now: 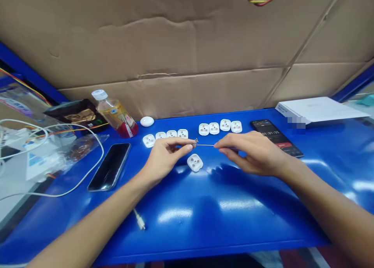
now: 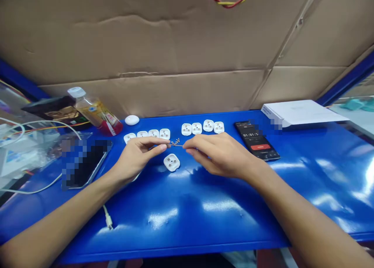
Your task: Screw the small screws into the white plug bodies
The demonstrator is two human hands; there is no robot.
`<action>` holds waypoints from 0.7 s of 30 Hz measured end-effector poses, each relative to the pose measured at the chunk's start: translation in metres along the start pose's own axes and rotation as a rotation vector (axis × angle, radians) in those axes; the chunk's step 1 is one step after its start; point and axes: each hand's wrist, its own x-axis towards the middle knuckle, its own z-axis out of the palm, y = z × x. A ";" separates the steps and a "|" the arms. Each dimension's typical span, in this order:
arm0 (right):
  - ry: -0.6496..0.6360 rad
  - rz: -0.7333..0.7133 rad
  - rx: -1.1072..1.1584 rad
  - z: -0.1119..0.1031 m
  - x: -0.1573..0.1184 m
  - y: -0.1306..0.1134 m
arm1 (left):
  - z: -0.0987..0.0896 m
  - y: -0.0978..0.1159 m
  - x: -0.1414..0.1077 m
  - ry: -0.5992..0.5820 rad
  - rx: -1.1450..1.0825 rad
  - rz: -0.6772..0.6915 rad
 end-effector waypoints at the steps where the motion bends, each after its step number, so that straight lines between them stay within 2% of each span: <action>1: 0.007 0.010 0.013 -0.001 0.001 -0.001 | 0.000 0.000 0.000 0.005 0.026 0.017; 6: 0.070 0.157 0.116 -0.003 0.005 -0.005 | -0.002 0.001 -0.003 -0.019 0.220 0.186; 9: 0.084 0.143 0.115 -0.003 0.004 -0.005 | -0.004 0.001 -0.004 -0.043 0.261 0.262; 12: 0.070 0.084 0.070 -0.002 0.002 -0.006 | -0.005 0.001 -0.004 -0.073 0.258 0.274; 21: 0.045 0.051 0.012 -0.001 -0.001 -0.007 | -0.008 0.003 -0.005 -0.172 0.282 0.276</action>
